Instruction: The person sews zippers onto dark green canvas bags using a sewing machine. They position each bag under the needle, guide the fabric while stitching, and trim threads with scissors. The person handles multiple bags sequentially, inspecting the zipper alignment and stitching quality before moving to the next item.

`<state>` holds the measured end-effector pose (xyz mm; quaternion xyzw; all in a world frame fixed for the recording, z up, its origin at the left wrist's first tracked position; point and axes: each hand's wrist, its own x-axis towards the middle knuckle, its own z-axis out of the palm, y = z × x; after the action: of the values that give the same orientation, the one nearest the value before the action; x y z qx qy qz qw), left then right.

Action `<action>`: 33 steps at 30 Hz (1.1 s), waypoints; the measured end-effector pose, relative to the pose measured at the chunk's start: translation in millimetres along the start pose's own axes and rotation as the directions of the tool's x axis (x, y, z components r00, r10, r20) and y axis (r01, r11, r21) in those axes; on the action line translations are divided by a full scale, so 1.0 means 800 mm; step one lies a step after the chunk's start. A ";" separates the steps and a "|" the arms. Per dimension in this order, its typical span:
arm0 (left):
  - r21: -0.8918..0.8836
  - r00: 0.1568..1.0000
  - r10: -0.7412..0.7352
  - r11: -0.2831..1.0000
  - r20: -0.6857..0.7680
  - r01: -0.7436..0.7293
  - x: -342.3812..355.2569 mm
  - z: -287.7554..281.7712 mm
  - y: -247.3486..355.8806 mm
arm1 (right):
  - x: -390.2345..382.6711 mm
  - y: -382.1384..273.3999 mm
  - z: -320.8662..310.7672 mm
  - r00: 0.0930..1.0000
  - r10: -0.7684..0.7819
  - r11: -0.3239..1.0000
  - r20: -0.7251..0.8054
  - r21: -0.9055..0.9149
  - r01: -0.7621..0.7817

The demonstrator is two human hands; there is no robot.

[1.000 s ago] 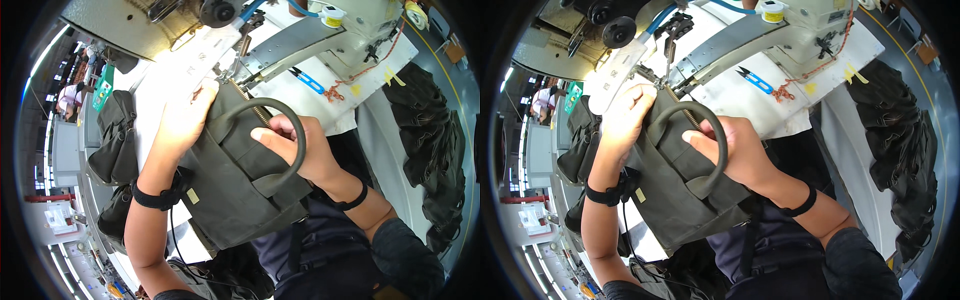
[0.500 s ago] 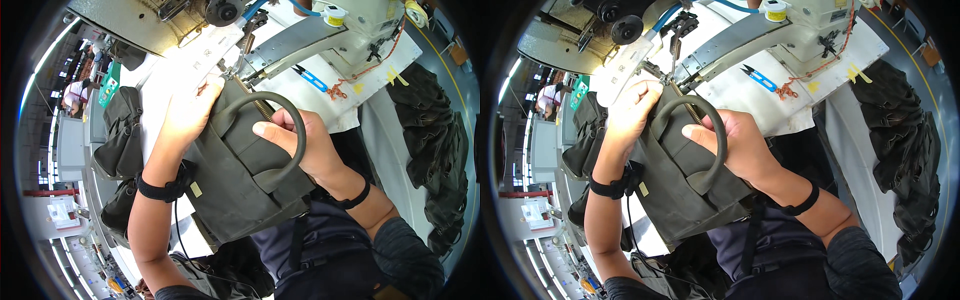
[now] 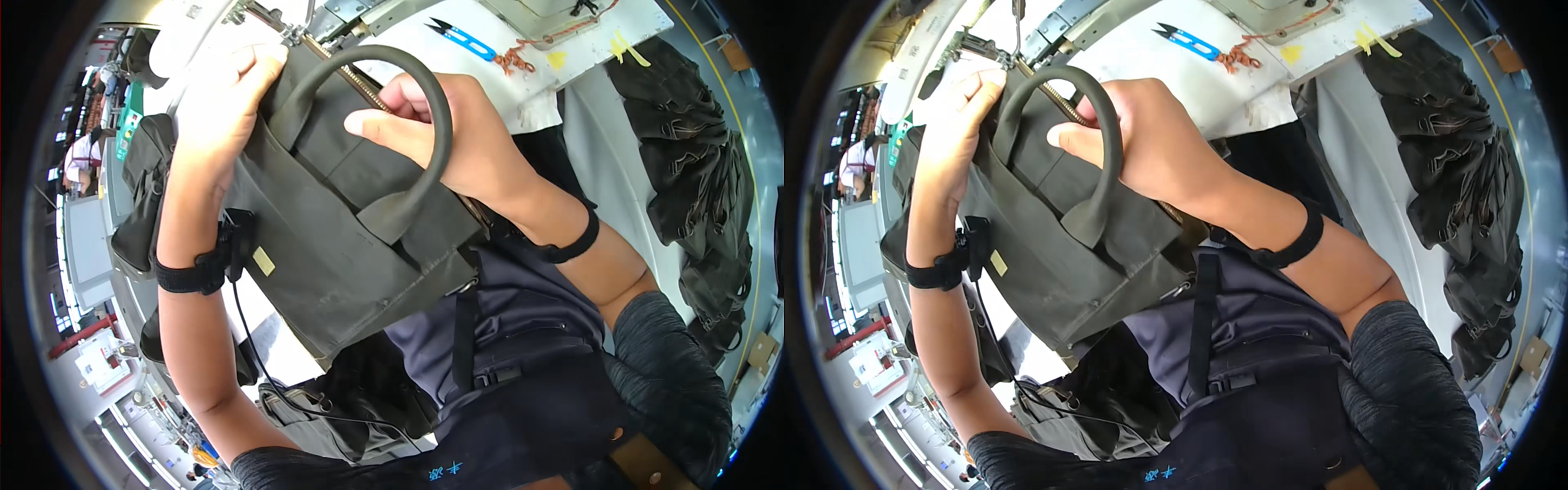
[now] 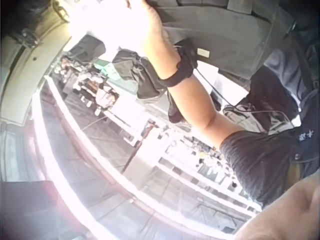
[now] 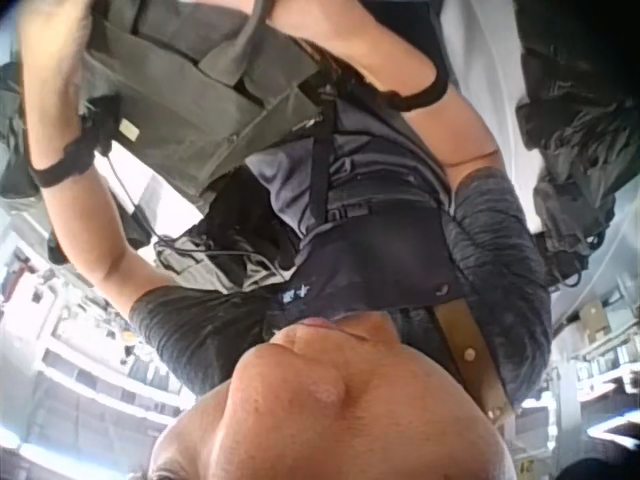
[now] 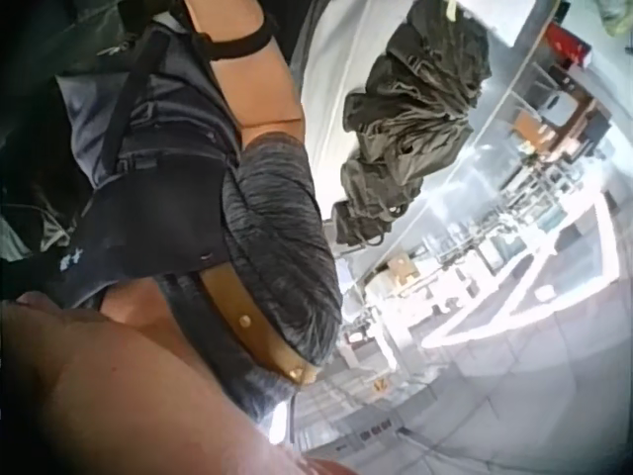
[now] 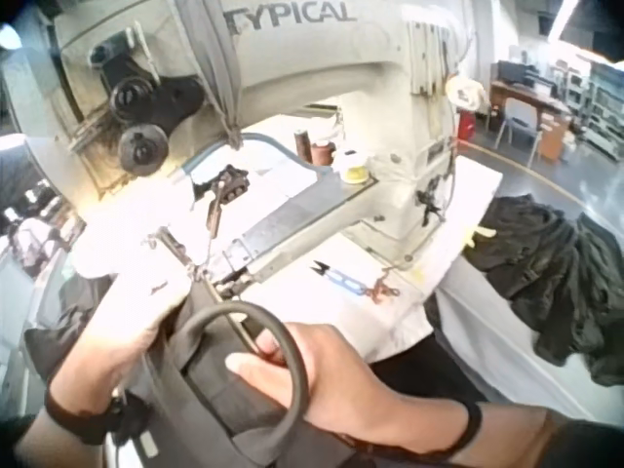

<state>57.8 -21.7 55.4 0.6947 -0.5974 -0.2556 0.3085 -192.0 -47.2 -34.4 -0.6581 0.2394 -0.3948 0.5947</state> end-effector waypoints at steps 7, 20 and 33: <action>0.270 0.981 0.128 0.959 -0.148 -0.084 0.000 0.004 0.000 | 0.008 -0.008 0.011 0.965 0.242 0.928 0.098 0.268 -0.260; 0.422 0.955 0.270 0.885 -0.121 -0.196 0.001 0.002 0.003 | -0.003 -0.060 0.008 0.913 0.391 0.791 0.113 0.466 -0.397; -0.046 0.995 0.005 0.999 -0.102 -0.010 0.000 0.012 0.015 | 0.004 -0.031 0.006 0.961 0.251 0.958 0.119 0.111 -0.264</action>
<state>43.3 -24.3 57.7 0.6974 -0.5772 -0.2324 0.3557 -190.5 -42.4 -9.2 -0.6022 0.2664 -0.2936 0.6929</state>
